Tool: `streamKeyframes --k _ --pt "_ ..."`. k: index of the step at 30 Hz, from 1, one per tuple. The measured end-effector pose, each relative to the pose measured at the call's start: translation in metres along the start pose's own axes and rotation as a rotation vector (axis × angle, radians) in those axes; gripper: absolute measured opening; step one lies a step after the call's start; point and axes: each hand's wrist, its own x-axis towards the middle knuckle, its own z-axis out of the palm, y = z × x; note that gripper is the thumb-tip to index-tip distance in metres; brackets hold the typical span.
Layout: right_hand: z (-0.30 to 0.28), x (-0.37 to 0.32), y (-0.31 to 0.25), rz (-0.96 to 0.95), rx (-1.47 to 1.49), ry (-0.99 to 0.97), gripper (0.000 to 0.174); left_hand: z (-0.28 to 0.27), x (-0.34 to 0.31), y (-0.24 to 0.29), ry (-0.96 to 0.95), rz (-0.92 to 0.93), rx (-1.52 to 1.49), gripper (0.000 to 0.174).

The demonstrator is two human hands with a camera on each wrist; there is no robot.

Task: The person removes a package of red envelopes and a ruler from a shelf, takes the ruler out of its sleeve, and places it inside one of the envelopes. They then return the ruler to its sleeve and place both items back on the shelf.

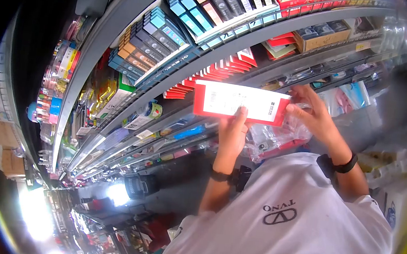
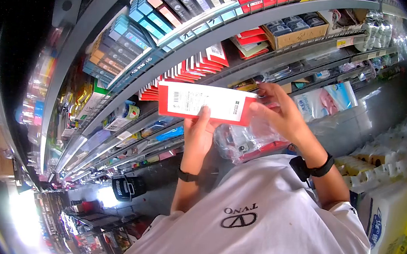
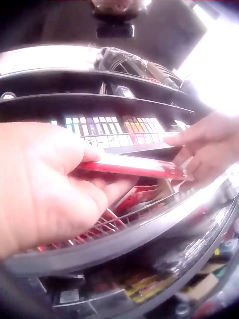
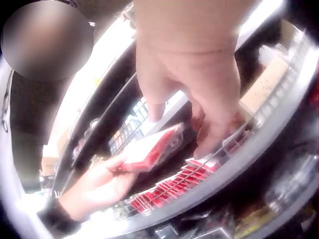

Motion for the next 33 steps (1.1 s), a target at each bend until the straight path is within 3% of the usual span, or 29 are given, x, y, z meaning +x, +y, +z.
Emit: streamKeyframes --k 3,5,8,10,13,20,25,29,33 --pt "0.007 -0.002 0.011 0.140 0.217 -0.053 0.037 0.006 -0.005 -0.006 -0.026 0.011 0.025 0.041" --pt "0.002 0.000 0.015 0.275 0.262 -0.077 0.035 -0.004 -0.003 -0.009 0.068 0.012 0.118 0.040" --pt "-0.007 0.004 -0.003 0.302 0.264 -0.038 0.018 -0.016 0.002 0.006 0.097 0.101 0.043 0.039" --pt "-0.014 0.006 0.005 0.240 0.196 -0.050 0.018 -0.024 0.003 0.023 0.102 0.159 0.006 0.032" --pt "-0.023 0.005 0.019 0.203 0.113 -0.086 0.019 -0.044 -0.001 0.026 0.145 0.139 0.415 0.026" --pt "-0.021 0.004 0.024 0.130 0.056 -0.093 0.021 -0.067 -0.005 0.014 0.102 0.183 0.480 0.023" --pt "-0.028 0.004 0.034 0.204 0.047 -0.085 0.025 -0.059 -0.017 0.023 0.188 0.014 0.354 0.032" --pt "-0.019 0.007 0.044 0.187 0.232 0.100 0.029 -0.056 -0.021 0.025 0.130 0.067 0.195 0.031" --pt "-0.024 0.004 0.056 0.105 0.037 0.047 0.032 -0.055 -0.025 0.029 0.091 0.071 0.164 0.042"
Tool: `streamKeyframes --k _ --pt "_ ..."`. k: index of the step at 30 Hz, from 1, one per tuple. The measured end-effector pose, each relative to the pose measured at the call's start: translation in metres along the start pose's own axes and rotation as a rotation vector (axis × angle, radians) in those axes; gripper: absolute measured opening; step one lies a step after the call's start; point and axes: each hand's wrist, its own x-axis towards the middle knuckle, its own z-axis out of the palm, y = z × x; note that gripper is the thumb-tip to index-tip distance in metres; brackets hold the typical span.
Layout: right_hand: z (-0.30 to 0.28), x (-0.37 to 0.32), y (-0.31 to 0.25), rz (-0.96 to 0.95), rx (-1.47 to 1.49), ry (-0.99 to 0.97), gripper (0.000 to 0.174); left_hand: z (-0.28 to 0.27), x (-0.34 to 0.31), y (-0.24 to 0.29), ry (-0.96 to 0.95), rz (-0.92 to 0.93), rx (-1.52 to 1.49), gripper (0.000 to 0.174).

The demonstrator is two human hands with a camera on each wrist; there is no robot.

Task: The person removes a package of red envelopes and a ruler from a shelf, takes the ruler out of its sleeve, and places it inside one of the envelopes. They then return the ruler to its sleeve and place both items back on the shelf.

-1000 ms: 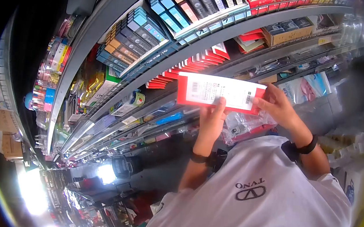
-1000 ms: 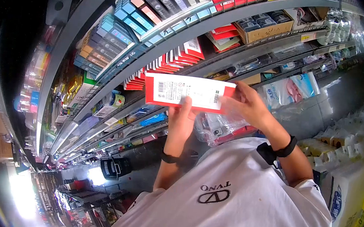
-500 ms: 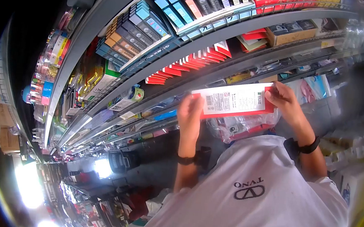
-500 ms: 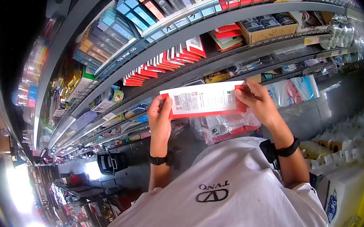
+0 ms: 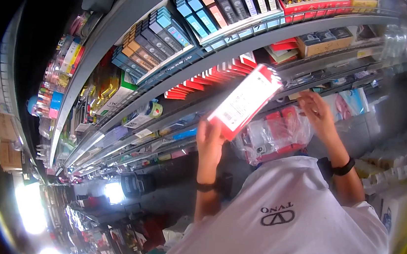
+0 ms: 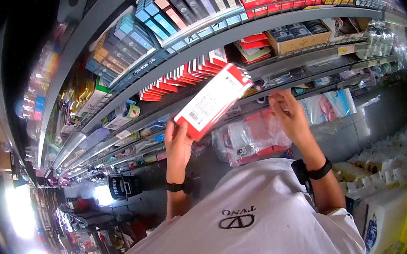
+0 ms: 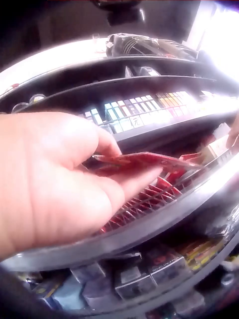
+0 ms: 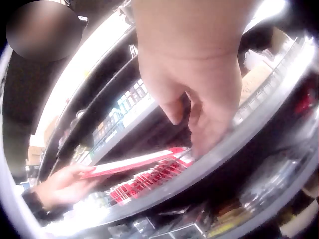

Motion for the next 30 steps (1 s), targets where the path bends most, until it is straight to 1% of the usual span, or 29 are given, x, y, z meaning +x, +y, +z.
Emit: streamKeyframes --k 2,3,5,6,8,10,11,12,14,15,16,18,21,24,25,28,29,30 --pt "0.000 -0.004 0.002 0.028 0.008 -0.127 0.028 0.007 -0.008 0.005 -0.097 0.004 -0.027 0.051" --pt "0.002 -0.005 0.001 0.064 -0.018 -0.163 0.027 0.005 -0.008 0.004 -0.116 -0.012 -0.070 0.062" --pt "0.009 -0.006 -0.006 0.133 -0.070 -0.235 0.025 0.008 -0.009 0.005 -0.153 -0.003 -0.050 0.066" --pt "0.012 -0.007 -0.010 0.138 -0.043 -0.272 0.026 0.010 -0.010 0.006 -0.170 0.002 -0.040 0.069" --pt "0.018 -0.010 -0.020 0.143 0.007 -0.350 0.029 0.015 -0.010 0.004 -0.192 0.028 -0.038 0.067" --pt "0.028 -0.014 -0.035 -0.004 -0.117 -0.364 0.041 0.029 -0.009 0.000 -0.193 0.081 0.021 0.068" --pt "0.033 -0.015 -0.043 -0.078 -0.178 -0.369 0.047 0.035 -0.007 0.000 -0.226 0.078 0.076 0.069" --pt "0.038 -0.016 -0.050 -0.170 -0.195 -0.365 0.053 0.044 -0.008 -0.002 -0.223 0.090 0.136 0.065" --pt "0.043 -0.016 -0.063 -0.352 -0.231 -0.358 0.067 0.064 -0.003 -0.007 -0.251 0.137 0.148 0.067" --pt "0.043 -0.014 -0.068 -0.378 -0.329 -0.385 0.076 0.073 0.000 -0.008 -0.264 0.157 0.220 0.066" --pt "0.043 -0.012 -0.070 -0.417 -0.355 -0.374 0.076 0.082 0.002 -0.009 -0.297 0.183 0.205 0.067" --pt "0.045 -0.009 -0.069 -0.486 -0.403 -0.350 0.077 0.091 0.007 -0.010 -0.326 0.169 0.186 0.066" --pt "0.043 0.008 -0.052 -0.513 -0.316 -0.315 0.072 0.095 0.020 -0.014 -0.345 0.186 0.148 0.065" --pt "0.041 0.020 -0.045 -0.450 -0.306 -0.304 0.067 0.095 0.040 -0.019 -0.369 0.255 0.245 0.065" --pt "0.043 0.024 -0.044 -0.405 -0.297 -0.280 0.064 0.096 0.045 -0.018 -0.367 0.249 0.282 0.063" --pt "0.048 0.040 -0.046 -0.291 -0.217 -0.263 0.062 0.088 0.071 -0.025 -0.389 0.290 0.292 0.061" --pt "0.051 0.049 -0.043 -0.204 -0.252 -0.240 0.054 0.084 0.076 -0.026 -0.353 0.247 0.350 0.055" --pt "0.053 0.057 -0.039 -0.341 -0.307 -0.189 0.052 0.081 0.079 -0.026 -0.351 0.261 0.385 0.052"
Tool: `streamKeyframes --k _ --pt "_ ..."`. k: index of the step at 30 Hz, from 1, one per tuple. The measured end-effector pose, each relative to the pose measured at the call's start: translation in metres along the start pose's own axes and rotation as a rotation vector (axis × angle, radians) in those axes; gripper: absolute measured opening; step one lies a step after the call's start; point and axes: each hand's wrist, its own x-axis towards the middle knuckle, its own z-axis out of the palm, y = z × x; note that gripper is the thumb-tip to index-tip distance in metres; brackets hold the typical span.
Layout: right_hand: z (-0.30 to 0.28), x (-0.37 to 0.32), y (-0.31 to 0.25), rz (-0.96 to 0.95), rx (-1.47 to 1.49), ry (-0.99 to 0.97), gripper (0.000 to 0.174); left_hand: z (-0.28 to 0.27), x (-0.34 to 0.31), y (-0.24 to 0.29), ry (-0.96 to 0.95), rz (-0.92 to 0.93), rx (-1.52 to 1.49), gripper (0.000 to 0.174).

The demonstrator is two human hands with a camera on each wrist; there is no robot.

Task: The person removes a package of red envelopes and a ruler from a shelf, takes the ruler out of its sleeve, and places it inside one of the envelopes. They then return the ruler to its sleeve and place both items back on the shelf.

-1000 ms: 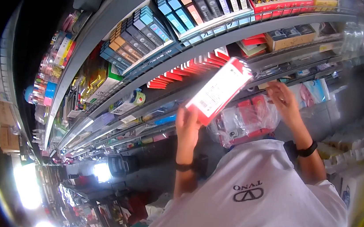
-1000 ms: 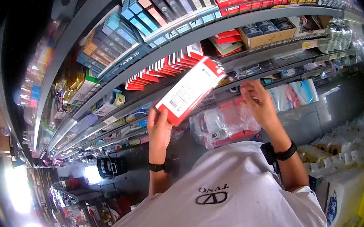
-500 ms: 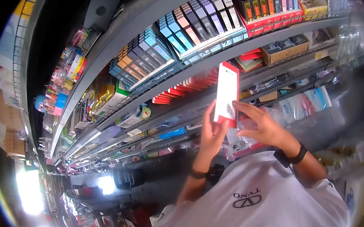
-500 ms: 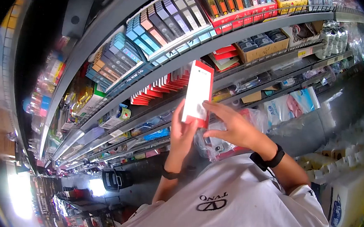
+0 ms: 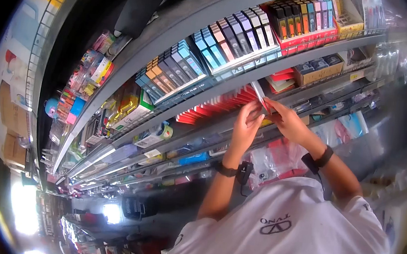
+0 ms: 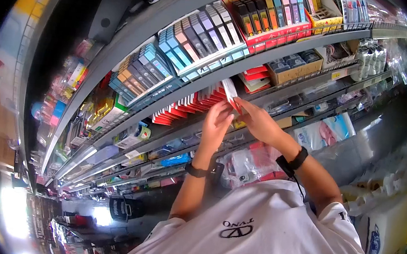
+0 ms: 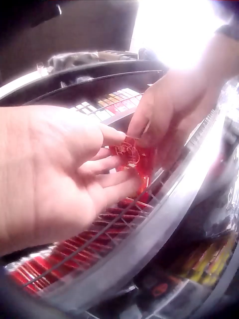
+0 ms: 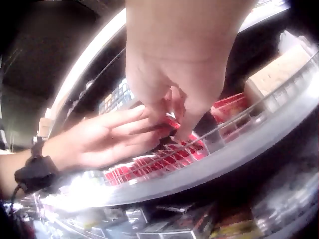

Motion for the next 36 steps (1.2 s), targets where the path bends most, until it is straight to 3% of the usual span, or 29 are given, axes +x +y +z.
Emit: streamKeyframes --k 2,5,8,11,14,18,25,29,33,36 --pt "0.004 0.013 0.010 -0.240 -0.150 0.119 0.048 -0.007 0.003 -0.001 -0.001 0.012 0.073 0.045" --pt "0.010 0.028 0.017 -0.086 -0.116 0.184 0.046 -0.014 0.001 -0.007 0.042 0.021 0.155 0.037" --pt "0.013 0.041 0.021 -0.122 -0.149 0.206 0.043 -0.021 0.000 -0.010 0.084 0.054 0.269 0.032" --pt "0.020 0.056 0.032 -0.072 -0.395 0.234 0.040 -0.034 0.013 0.004 0.186 0.359 0.805 0.030" --pt "0.024 0.059 0.034 -0.182 -0.551 0.219 0.037 -0.042 0.027 -0.001 0.249 0.456 1.001 0.031" --pt "0.027 0.064 0.037 -0.201 -0.720 0.226 0.028 -0.050 0.046 -0.011 0.204 0.326 0.917 0.041" --pt "0.027 0.060 0.048 -0.374 -0.862 0.182 0.031 -0.039 0.057 -0.025 0.233 0.388 0.956 0.059" --pt "0.011 0.065 0.039 -0.397 -0.715 0.145 0.024 -0.035 0.062 -0.018 0.144 0.473 0.997 0.053" --pt "-0.006 0.063 0.015 -0.296 -0.716 0.451 0.021 -0.036 0.064 -0.018 0.211 0.445 0.937 0.044" --pt "-0.017 0.073 0.010 -0.306 -0.814 0.452 0.027 -0.037 0.063 -0.020 0.188 0.265 0.877 0.040"
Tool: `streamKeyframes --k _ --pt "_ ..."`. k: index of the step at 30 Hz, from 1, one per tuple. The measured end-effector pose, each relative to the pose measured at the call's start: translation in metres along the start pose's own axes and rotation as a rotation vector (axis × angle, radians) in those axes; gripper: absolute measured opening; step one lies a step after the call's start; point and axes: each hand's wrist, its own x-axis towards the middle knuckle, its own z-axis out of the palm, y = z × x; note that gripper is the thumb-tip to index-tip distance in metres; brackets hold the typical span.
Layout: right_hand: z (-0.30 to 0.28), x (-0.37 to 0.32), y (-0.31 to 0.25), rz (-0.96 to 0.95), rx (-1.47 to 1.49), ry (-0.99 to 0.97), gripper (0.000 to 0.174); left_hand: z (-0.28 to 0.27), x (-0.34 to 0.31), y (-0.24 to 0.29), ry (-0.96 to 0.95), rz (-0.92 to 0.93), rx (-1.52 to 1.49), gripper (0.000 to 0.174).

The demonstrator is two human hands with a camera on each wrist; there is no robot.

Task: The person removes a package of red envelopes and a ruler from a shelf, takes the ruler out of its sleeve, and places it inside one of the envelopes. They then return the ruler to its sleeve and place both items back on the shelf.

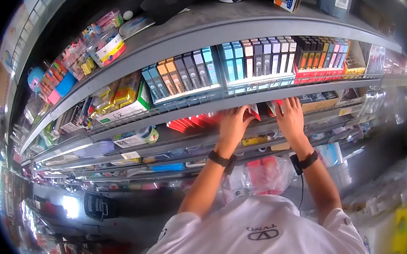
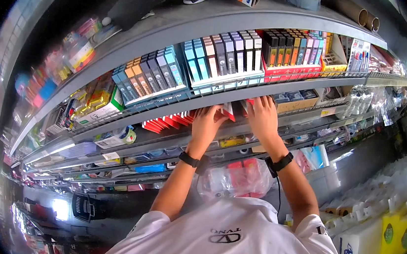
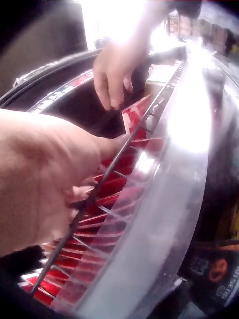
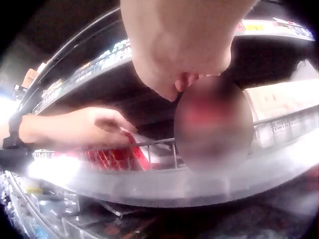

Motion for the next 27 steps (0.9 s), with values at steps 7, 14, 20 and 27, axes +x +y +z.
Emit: streamKeyframes --k 7,14,20,27 --pt "0.030 -0.002 0.018 -0.017 -0.224 -0.088 0.034 0.018 0.001 -0.005 0.127 0.045 0.101 0.044" --pt "0.012 -0.008 0.000 -0.039 -0.239 -0.068 0.032 0.018 -0.002 -0.002 0.129 0.077 0.143 0.051" --pt "-0.012 -0.017 -0.002 -0.107 -0.133 -0.010 0.031 0.014 -0.004 0.006 0.123 0.107 0.163 0.051" --pt "-0.087 -0.052 0.007 -0.179 -0.061 0.121 0.026 -0.008 -0.036 0.022 0.159 0.189 -0.055 0.033"
